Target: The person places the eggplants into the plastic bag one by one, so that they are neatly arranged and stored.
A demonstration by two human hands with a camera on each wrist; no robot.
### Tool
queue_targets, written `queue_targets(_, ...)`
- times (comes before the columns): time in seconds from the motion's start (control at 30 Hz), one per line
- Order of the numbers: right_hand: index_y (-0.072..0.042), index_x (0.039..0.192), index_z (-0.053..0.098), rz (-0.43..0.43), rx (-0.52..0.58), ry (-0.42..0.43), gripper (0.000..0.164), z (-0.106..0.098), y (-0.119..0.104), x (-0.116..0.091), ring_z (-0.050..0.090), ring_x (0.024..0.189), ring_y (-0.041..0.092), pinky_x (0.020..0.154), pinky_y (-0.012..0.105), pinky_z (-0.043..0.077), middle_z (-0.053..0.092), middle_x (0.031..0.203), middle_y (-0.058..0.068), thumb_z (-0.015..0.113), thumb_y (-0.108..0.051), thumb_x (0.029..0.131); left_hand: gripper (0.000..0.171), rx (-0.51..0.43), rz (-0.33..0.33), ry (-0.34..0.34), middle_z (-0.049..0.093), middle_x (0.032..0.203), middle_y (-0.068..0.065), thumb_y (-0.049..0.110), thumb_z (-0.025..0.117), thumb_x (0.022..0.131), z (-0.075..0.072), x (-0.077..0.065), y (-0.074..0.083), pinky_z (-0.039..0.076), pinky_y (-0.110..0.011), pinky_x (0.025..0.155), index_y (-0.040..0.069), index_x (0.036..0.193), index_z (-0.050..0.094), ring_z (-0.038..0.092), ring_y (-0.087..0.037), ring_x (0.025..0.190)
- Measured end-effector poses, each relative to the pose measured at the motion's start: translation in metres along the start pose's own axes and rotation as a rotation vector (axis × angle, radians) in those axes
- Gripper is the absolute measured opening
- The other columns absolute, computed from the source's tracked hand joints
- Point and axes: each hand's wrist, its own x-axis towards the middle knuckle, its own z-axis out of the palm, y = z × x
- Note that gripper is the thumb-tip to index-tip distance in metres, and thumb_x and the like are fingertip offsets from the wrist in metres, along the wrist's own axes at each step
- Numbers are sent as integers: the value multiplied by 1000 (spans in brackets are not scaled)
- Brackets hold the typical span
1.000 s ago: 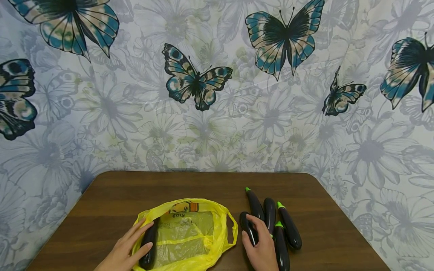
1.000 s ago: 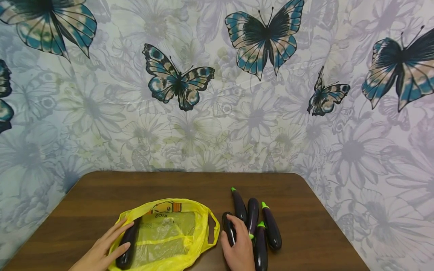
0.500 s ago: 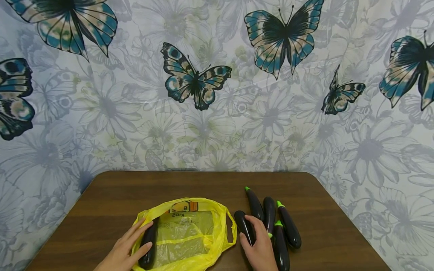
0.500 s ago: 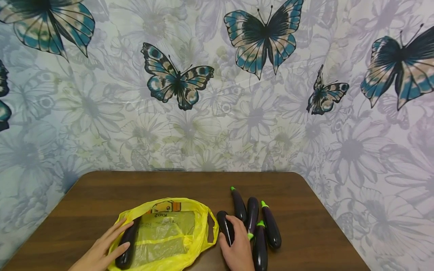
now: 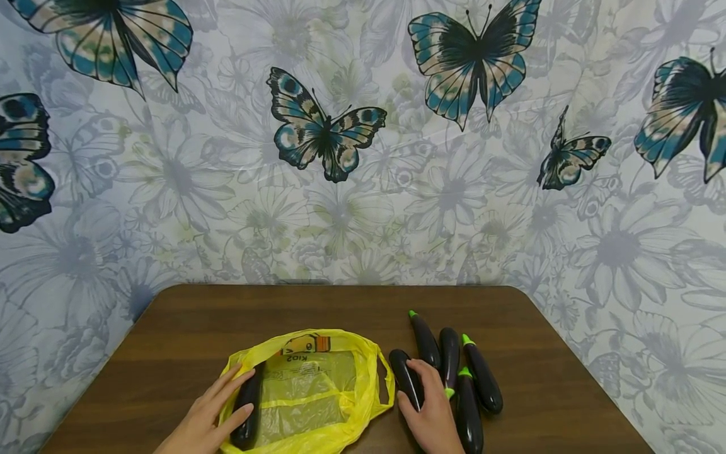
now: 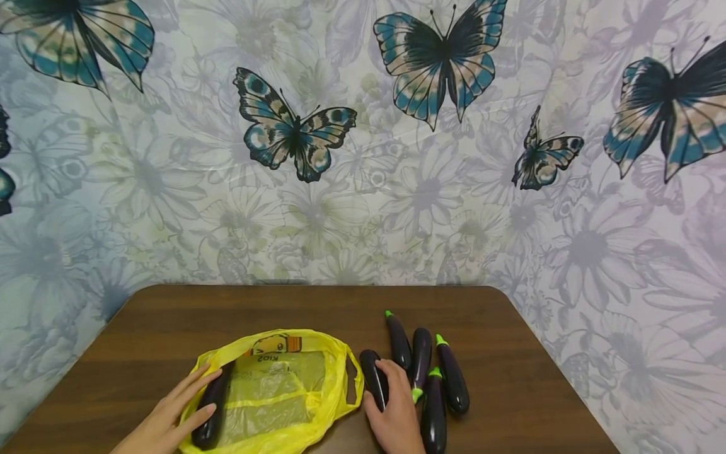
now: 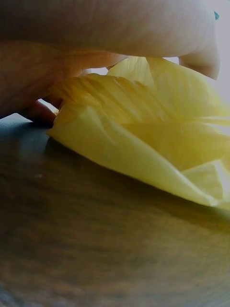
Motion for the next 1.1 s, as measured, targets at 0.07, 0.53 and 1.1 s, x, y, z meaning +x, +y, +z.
queue_targets(0.07, -15, 141, 57, 9, -4, -19, 56, 0, 0, 0, 52, 136, 30, 109, 55, 45, 53, 146, 8, 78, -11, 89, 57, 1, 3, 2, 30, 161, -32, 34, 61, 105, 0, 0, 0, 44, -75, 90, 10, 155, 46, 34, -64, 140)
queue_targets(0.53, -16, 146, 52, 38, -4, -52, 58, 1, 0, 1, 50, 138, 32, 108, 56, 45, 50, 149, 9, 75, -13, 92, 59, -6, -10, -17, 28, 162, -32, 34, 60, 105, -2, 1, -1, 43, -77, 90, 8, 156, 44, 30, -66, 140)
queue_targets(1.1, -13, 151, 46, 97, -11, -95, 63, -1, -2, 1, 50, 139, 37, 108, 59, 45, 50, 151, 14, 74, -17, 94, 60, 2, -31, -25, 27, 163, -31, 36, 60, 105, 0, 2, 0, 43, -77, 91, 9, 156, 44, 30, -65, 141)
